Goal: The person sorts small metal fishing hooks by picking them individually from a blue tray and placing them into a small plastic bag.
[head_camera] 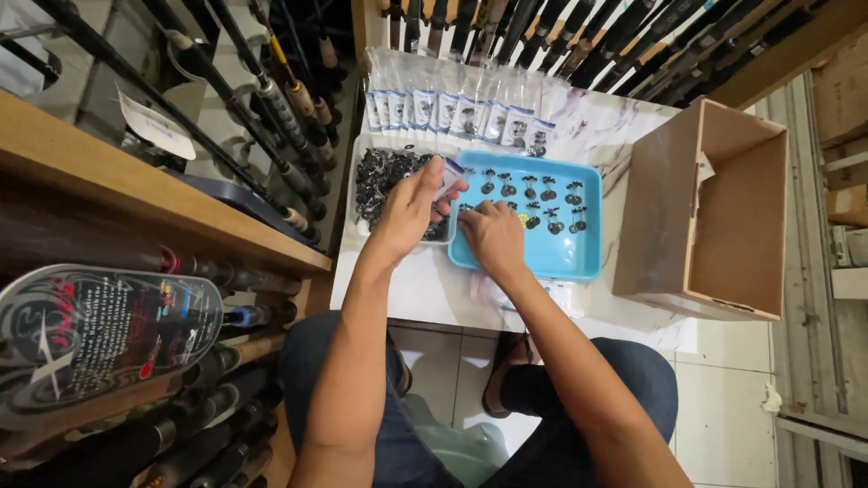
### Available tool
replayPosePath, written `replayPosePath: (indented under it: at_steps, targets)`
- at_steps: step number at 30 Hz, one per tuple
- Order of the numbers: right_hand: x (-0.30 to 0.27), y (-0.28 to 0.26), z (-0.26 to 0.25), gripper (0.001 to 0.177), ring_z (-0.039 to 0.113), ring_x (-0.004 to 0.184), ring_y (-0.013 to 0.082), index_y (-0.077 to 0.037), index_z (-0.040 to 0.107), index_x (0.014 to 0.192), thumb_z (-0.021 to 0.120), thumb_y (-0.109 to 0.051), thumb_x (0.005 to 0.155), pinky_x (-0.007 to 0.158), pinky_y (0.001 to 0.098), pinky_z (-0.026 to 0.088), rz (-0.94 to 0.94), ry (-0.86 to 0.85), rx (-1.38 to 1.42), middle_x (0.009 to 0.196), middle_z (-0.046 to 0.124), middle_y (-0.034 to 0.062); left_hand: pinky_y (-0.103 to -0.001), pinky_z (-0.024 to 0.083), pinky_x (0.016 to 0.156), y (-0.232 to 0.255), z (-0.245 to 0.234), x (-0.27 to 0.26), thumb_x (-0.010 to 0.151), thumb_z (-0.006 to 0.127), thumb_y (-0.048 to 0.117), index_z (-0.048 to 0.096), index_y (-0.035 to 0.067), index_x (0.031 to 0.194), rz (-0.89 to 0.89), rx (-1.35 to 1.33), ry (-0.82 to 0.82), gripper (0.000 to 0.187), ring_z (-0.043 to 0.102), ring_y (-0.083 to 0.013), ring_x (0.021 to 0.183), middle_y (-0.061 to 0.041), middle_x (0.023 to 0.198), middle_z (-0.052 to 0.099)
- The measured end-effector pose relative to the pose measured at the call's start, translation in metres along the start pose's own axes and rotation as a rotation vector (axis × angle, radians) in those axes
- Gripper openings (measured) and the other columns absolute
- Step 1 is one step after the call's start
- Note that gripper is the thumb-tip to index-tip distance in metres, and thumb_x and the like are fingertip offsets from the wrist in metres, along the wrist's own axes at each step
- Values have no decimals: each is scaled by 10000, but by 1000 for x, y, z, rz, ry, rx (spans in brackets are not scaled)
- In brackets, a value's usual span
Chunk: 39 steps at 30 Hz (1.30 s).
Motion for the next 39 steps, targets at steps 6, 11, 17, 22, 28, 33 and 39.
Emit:
replayPosePath:
  at_steps: [6,11,17,22,28,33,39]
  targets:
    - [-40,8,14,67,577,794,228,-259,685,798,621,-278,808,672,325,455,-137,-67,-91,760,639,5,-259,557,631,0,0,-2,961,283,542,671,29,1019,7,-13,-3,646,598,-119,705,-91,843,650]
    - [-59,35,6,43,591,784,238,-251,691,820,661,-272,798,664,347,473,-89,-188,38,752,653,10,-255,555,624,3,6,-4,956,295,545,671,17,989,2,-7,-22,649,605,-132,697,-104,834,654]
    - [-52,57,-12,113,610,836,211,-237,661,848,698,-319,779,667,354,523,199,-283,219,773,644,-22,-262,557,633,2,16,-5,957,276,547,672,35,984,-26,20,-59,647,597,-129,701,-95,838,640]
    - [-53,54,2,176,607,845,247,-194,676,848,744,-305,729,687,380,530,190,-330,163,797,635,21,-267,562,636,-1,20,-3,954,288,547,673,34,962,-51,55,-68,642,609,-128,704,-86,832,643]
    - [-49,60,-10,118,637,797,251,-173,715,834,740,-258,755,692,380,533,311,-430,320,750,653,31,-272,552,632,-3,26,-3,953,281,556,658,14,986,-64,66,-97,661,604,-148,713,-111,846,640]
    - [-53,75,-7,134,644,792,268,-120,692,907,687,-161,779,748,414,506,379,-481,747,763,684,93,-265,554,624,-2,31,-4,951,273,555,653,11,970,-82,41,-114,663,601,-139,699,-104,843,644]
    - [-46,67,-39,438,624,720,198,77,490,1252,574,35,825,582,275,510,374,-469,1278,859,628,156,-228,547,574,-30,43,4,957,292,545,642,24,957,-114,-162,-156,627,597,-114,674,-76,816,625]
Point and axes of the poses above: each hand's wrist, its own x-axis towards the middle knuckle, its own z-axis out of the palm, y = z × x, the point moved 7 cm from there along x, towards the middle knuckle
